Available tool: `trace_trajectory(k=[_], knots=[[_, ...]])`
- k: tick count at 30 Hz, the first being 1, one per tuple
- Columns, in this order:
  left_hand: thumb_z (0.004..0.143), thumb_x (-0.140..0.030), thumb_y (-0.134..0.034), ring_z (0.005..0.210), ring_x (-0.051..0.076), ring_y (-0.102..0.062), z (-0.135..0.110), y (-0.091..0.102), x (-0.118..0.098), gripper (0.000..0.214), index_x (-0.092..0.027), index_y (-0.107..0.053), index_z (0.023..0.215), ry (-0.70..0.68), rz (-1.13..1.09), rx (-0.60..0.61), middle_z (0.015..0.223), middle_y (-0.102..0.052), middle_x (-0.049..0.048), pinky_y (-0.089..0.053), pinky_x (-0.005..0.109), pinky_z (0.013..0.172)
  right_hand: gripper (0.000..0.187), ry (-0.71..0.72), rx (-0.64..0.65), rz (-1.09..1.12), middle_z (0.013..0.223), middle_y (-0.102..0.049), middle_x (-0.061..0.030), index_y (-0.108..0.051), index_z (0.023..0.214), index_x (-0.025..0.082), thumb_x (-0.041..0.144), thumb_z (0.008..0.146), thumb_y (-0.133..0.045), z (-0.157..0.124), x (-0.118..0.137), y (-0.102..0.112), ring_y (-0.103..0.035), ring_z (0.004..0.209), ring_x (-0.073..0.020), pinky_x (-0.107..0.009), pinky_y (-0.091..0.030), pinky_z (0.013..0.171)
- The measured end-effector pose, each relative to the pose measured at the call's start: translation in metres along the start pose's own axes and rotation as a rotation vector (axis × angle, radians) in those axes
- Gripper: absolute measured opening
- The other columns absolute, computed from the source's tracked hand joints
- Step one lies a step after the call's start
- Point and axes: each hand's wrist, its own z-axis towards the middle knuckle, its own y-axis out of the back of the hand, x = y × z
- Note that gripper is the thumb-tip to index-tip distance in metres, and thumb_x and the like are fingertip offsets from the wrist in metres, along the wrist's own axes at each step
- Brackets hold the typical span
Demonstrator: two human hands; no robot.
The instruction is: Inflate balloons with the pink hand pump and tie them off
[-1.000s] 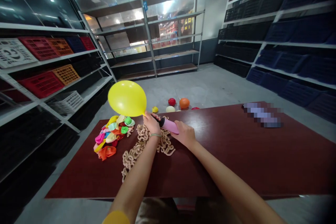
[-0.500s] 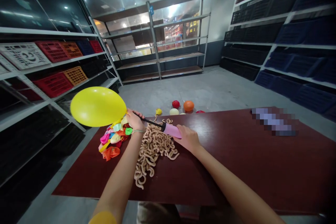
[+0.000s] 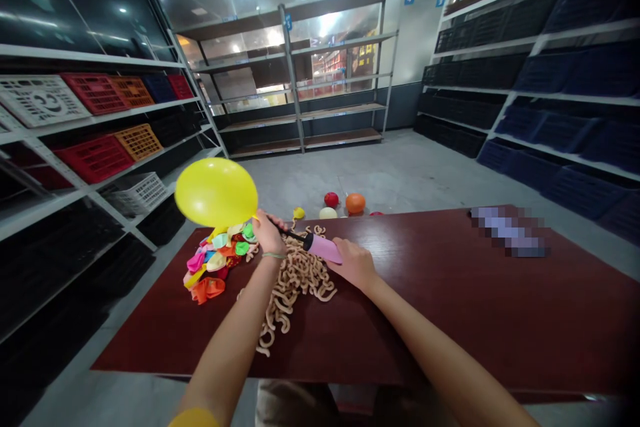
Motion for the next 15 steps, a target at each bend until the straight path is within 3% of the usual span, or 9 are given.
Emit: trace_trajectory(k=[3,5,11,15], knots=[[0.084,-0.042,-0.054,0.035,0.007,-0.036,0.021,0.003,-0.017,0.026,-0.023,-0.038,0.076,-0.044,-0.031,-0.017,0.049,-0.037,-0.0094,-0.029,0.019,0.037,0.042,0.004,0.002,0.006,0.097,-0.066,-0.0053,-0.054,0.118,0.023,0.046,0.083,-0.060,0.003,-0.001,-0.003,-0.061,0.087,-0.0198,-0.027,-0.035,0.069],[0.084,-0.042,-0.054,0.035,0.007,-0.035,0.019,-0.002,-0.016,0.027,-0.023,-0.037,0.075,-0.053,-0.047,-0.040,0.049,-0.036,-0.0095,-0.027,0.018,0.036,0.042,-0.006,-0.015,0.001,0.096,-0.066,-0.0057,-0.055,0.117,0.022,0.046,0.083,-0.060,0.004,-0.002,-0.004,-0.061,0.085,-0.0201,-0.027,-0.035,0.068],[0.087,-0.046,-0.048,0.034,0.007,-0.036,-0.035,-0.025,0.032,0.031,-0.022,-0.035,0.072,0.003,0.002,0.065,0.047,-0.037,-0.0093,-0.030,0.018,0.035,0.040,-0.057,-0.071,0.005,0.096,-0.066,-0.0054,-0.056,0.115,0.022,0.043,0.081,-0.060,0.001,-0.003,0.000,-0.061,0.084,-0.0199,-0.027,-0.034,0.067],[0.088,-0.044,-0.049,0.033,0.007,-0.037,-0.037,-0.019,0.038,0.030,-0.022,-0.035,0.073,0.041,0.034,0.104,0.046,-0.036,-0.0097,-0.031,0.019,0.035,0.038,-0.032,-0.035,-0.005,0.094,-0.067,-0.0050,-0.055,0.114,0.023,0.044,0.083,-0.058,-0.002,-0.001,0.004,-0.061,0.083,-0.0194,-0.027,-0.034,0.066]])
